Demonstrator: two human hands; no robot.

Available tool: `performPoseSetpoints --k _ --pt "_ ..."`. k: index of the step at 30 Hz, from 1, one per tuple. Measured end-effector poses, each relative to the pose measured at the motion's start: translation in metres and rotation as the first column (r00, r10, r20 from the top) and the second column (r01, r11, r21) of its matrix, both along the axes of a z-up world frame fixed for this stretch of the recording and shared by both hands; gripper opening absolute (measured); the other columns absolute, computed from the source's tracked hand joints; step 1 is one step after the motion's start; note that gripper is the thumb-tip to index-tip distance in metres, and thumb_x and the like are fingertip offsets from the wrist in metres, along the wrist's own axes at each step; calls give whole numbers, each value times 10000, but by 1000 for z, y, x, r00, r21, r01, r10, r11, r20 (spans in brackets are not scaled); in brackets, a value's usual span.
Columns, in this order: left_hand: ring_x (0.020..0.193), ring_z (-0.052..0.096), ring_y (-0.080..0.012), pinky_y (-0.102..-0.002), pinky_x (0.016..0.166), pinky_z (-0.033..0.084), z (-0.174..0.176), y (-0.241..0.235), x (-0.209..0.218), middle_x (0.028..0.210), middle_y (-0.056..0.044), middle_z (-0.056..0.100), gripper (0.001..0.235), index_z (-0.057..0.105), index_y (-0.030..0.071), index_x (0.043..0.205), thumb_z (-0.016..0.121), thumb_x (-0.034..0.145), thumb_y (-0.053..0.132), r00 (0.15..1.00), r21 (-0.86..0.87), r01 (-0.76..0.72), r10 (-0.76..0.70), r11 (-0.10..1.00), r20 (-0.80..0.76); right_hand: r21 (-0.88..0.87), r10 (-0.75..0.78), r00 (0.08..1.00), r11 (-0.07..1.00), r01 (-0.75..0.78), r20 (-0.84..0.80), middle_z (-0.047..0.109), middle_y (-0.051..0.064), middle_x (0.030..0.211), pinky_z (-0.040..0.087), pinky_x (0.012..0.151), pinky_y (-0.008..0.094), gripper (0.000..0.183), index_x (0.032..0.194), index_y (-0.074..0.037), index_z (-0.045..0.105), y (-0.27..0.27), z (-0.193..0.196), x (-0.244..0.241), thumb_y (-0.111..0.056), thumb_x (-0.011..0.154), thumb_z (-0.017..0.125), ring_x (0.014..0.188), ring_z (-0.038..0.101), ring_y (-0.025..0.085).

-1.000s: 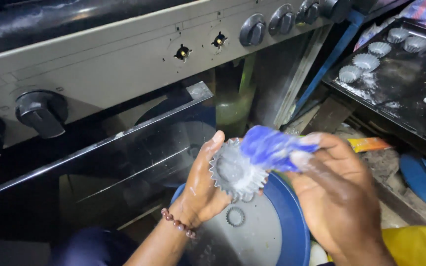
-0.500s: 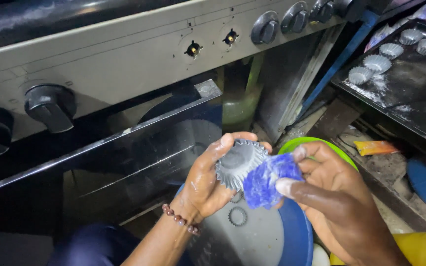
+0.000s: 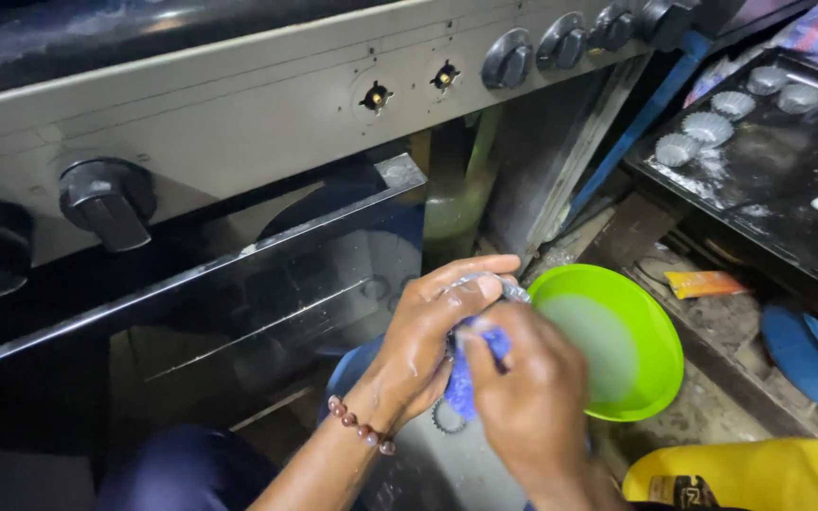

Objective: The person scrubs a fluted metal baking mold with a blue sponge over a basin of soapy water, repeatedly rinsing and wiping the mold's interior and exterior surfaces. The person continues the same scrubbing motion throughout the clip.

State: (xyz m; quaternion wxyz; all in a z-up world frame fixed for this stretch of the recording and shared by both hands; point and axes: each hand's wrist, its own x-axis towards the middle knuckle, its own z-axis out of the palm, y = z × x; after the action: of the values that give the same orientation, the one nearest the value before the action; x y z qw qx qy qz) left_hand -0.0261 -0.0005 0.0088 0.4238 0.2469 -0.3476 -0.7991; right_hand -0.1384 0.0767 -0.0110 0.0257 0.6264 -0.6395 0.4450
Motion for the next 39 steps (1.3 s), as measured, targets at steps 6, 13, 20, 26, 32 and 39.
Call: performPoseSetpoints --k 6,13,20,26,32,39 --pt "926 759 -194 -292 817 610 4 0 9 1091 -151 825 482 815 -70 1319 784 932 215 997 -92 17 -11 996 73 -4 148 985 989 -148 86 787 86 1094 572 974 403 119 1069 -61 807 7 19 12 -91 992 721 1075 766 296" --pt "856 743 -200 -280 733 573 3 2 6 1160 -212 851 412 836 -81 1310 755 962 123 993 -22 -74 76 997 94 116 255 964 958 -263 79 728 52 853 532 756 391 172 829 -98 719 6 22 2 -50 963 623 796 687 282" --pt "916 801 -289 -347 793 647 -6 -2 6 1138 -249 852 454 813 -106 1328 718 978 167 998 -28 -20 22 999 62 303 385 903 852 -427 189 877 36 1204 604 1029 334 281 1086 -82 873 2 24 -20 -135 826 783 1138 828 202" --pt "872 789 -293 -371 736 641 5 3 3 1125 -239 846 450 812 -93 1337 665 1016 186 995 52 0 -5 999 103 288 366 892 853 -436 266 893 1 1087 617 967 315 220 1025 -114 870 5 18 -30 -106 809 831 1040 815 154" --pt "898 758 -270 -399 802 633 -7 2 -1 1053 -199 805 428 799 -28 1290 681 1037 297 1000 133 20 -23 991 18 264 219 851 888 -376 477 887 13 1058 630 895 286 233 1016 -94 860 4 1 -27 -76 786 885 975 782 119" --pt "912 763 -254 -358 802 620 -15 9 -5 1002 -232 796 349 814 -7 1268 712 1026 223 999 100 -34 33 994 9 301 32 570 824 -480 821 727 106 968 562 538 358 247 1119 35 822 5 2 -27 52 878 872 737 615 156"
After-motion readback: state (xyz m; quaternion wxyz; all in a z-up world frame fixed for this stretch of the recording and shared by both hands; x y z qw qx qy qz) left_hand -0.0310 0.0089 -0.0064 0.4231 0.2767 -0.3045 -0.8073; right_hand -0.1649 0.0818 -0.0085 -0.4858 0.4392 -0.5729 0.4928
